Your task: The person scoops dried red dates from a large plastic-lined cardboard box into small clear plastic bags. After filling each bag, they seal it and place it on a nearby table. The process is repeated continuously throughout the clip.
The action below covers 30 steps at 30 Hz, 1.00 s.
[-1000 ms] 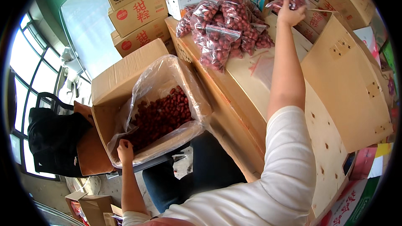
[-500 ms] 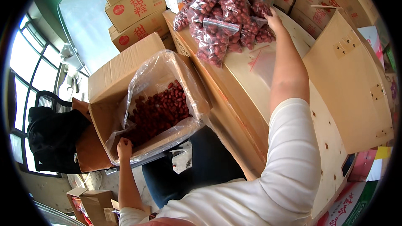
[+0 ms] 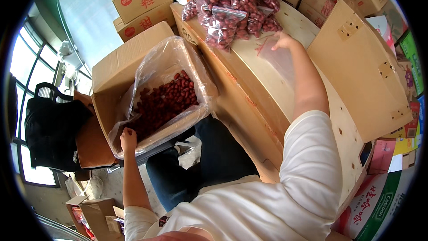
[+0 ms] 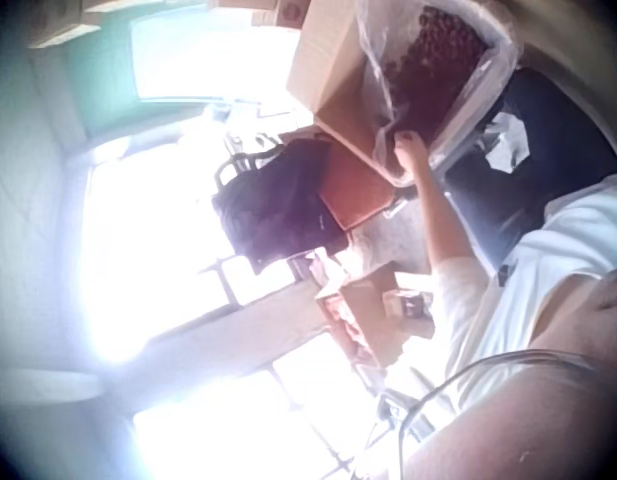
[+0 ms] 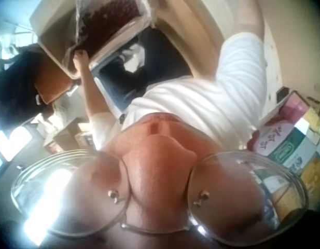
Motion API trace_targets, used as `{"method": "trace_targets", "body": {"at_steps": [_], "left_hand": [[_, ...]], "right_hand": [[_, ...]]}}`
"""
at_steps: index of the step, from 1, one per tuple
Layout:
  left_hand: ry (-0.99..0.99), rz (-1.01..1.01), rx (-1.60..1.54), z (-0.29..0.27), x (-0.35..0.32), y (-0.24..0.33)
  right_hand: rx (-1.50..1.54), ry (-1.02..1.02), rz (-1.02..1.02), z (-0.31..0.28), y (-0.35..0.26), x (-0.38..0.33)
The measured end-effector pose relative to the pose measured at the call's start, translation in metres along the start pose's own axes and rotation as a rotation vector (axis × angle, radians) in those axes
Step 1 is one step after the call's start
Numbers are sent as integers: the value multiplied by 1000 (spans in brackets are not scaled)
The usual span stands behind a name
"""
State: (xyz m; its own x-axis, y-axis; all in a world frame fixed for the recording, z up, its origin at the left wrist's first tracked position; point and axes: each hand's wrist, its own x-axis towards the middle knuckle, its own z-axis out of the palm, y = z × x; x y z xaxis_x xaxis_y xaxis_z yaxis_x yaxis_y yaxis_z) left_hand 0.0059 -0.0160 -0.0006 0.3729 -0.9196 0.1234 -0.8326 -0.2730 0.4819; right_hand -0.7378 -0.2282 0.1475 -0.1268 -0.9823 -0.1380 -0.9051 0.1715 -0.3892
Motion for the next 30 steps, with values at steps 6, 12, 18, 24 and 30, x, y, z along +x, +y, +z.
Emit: {"method": "trace_targets", "body": {"at_steps": [6,12,18,24,30], "left_hand": [[17,-47,38,-9,-4,3],[-1,-127,38,-5,-3,9],[-4,-143,39,-13,-7,13],[24,-152,14,-16,-10,12],[-43,-119,-7,-10,-6,7]], "right_hand": [[-44,159,102,34,-5,-11],[72,120,-269,2,-40,10],[360,45,-744,1,-224,-31],[497,77,-921,89,-367,-92],[740,-30,-1012,222,-430,-141]]}}
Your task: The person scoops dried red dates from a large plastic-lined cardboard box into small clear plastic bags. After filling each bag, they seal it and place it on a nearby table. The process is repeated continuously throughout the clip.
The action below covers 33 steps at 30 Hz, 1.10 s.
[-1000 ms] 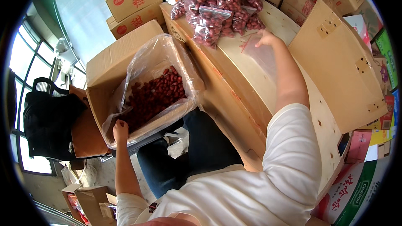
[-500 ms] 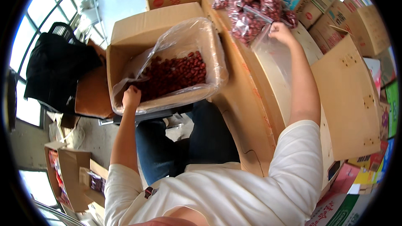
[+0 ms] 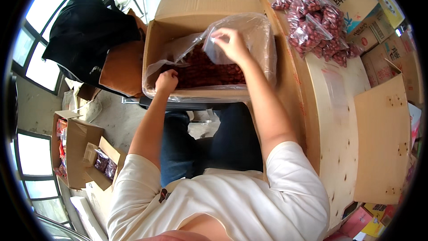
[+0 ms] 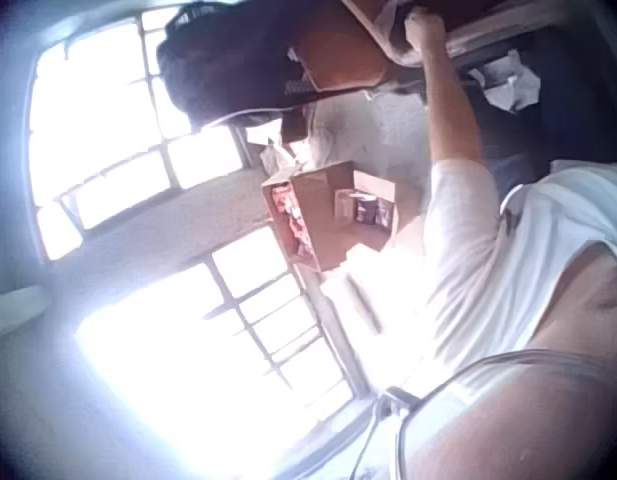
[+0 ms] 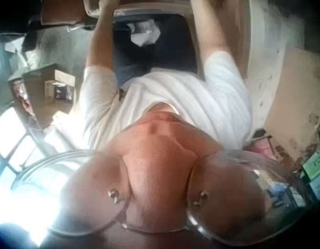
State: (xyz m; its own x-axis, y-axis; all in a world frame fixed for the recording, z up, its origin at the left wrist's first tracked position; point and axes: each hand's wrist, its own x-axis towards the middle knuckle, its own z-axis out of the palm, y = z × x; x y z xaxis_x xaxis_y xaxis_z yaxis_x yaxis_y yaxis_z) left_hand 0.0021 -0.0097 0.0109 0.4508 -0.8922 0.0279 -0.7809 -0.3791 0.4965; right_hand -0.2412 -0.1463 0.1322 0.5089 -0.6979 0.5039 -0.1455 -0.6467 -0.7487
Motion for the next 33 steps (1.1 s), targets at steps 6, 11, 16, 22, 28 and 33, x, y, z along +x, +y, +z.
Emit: {"method": "trace_targets", "body": {"at_steps": [6,11,16,22,28,33], "left_hand": [[112,177,-82,2,0,-13],[80,199,-85,0,-2,-1],[41,292,-119,-5,-9,-2],[-48,226,-257,-13,-13,13],[1,298,-245,-13,-13,6],[66,362,-248,-9,-10,1]], "right_hand": [[-9,-19,133,94,39,-41],[122,95,251,118,88,-69],[144,78,251,117,97,-72],[257,138,326,118,104,-71],[509,62,451,113,88,-69],[492,-51,456,113,80,-71]]}}
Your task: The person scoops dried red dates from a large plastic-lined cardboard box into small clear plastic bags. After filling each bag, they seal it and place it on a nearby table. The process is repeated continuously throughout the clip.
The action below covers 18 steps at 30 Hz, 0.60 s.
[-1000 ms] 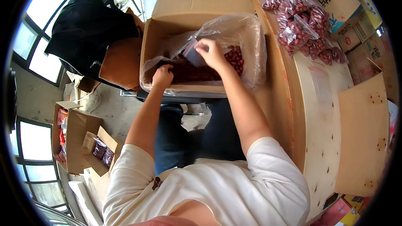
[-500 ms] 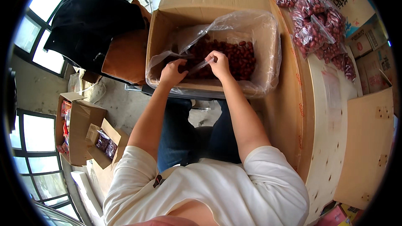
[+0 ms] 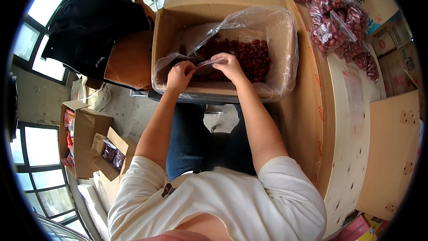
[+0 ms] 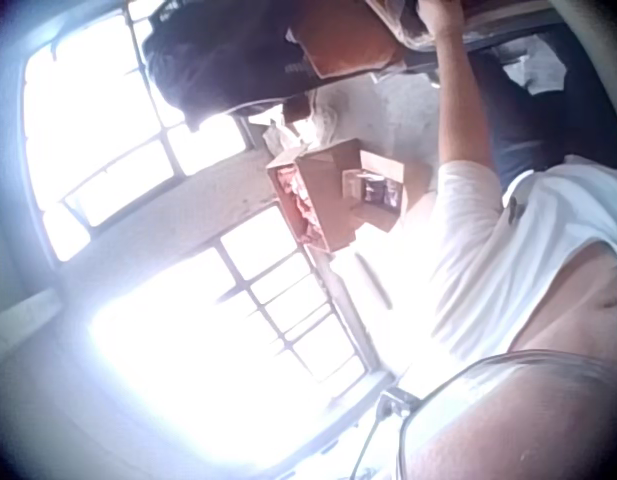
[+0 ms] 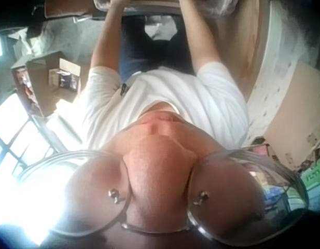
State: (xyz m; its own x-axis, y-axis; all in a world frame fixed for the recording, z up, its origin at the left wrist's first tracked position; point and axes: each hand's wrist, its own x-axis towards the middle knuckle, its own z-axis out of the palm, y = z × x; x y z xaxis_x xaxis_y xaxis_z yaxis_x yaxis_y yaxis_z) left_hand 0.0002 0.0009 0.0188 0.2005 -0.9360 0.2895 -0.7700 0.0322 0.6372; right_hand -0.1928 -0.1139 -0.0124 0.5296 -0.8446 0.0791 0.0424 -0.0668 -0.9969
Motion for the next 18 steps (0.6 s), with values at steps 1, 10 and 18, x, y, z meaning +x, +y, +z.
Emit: {"method": "trace_targets", "body": {"at_steps": [1,10,18], "left_hand": [[12,8,-1,0,0,0],[182,93,-23,-4,-3,10],[163,253,23,-3,-4,9]], "right_hand": [[12,-22,-6,0,1,0],[-107,-20,-95,-3,2,-1],[-123,-50,-46,-1,-1,-4]]}}
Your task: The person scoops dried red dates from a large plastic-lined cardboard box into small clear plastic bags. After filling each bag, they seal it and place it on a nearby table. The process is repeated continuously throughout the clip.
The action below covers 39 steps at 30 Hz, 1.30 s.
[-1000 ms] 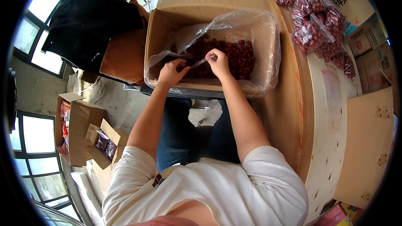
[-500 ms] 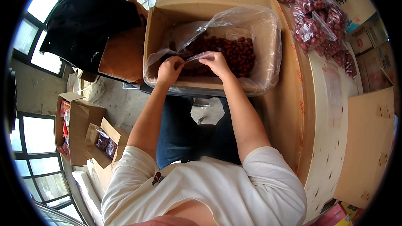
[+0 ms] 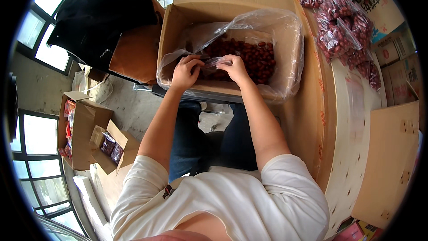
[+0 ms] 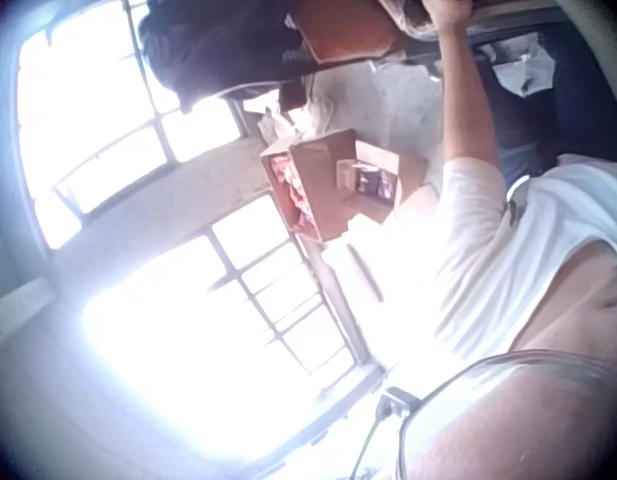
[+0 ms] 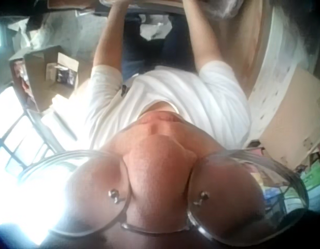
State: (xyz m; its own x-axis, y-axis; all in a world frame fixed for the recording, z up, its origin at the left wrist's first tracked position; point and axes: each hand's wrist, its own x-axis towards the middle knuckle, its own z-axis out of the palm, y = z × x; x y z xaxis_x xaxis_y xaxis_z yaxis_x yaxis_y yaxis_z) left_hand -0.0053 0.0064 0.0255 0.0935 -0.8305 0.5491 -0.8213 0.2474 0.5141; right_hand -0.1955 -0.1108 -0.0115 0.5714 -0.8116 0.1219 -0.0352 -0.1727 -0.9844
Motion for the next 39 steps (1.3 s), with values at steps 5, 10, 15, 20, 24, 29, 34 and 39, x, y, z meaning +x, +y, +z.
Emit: {"method": "trace_targets", "body": {"at_steps": [5,10,15,20,24,29,34,39], "left_hand": [[-53,-19,-33,0,0,-3],[-258,-138,-50,1,-1,-5],[-254,-254,10,9,-4,-11],[-306,-363,48,13,-7,-13],[-308,-382,113,15,-6,-15],[-345,-427,148,10,-4,-10],[-401,-469,159,9,-2,-10],[-390,-472,182,5,-3,-11]], "right_hand": [[79,4,45,1,2,0],[118,-11,26,0,10,1],[46,16,23,1,11,1],[-37,91,-96,1,3,-1],[-75,347,-134,-1,-2,-1],[-62,230,-69,-11,-24,26],[-679,-310,195,12,-68,67],[-1244,-610,129,46,-70,92]]}}
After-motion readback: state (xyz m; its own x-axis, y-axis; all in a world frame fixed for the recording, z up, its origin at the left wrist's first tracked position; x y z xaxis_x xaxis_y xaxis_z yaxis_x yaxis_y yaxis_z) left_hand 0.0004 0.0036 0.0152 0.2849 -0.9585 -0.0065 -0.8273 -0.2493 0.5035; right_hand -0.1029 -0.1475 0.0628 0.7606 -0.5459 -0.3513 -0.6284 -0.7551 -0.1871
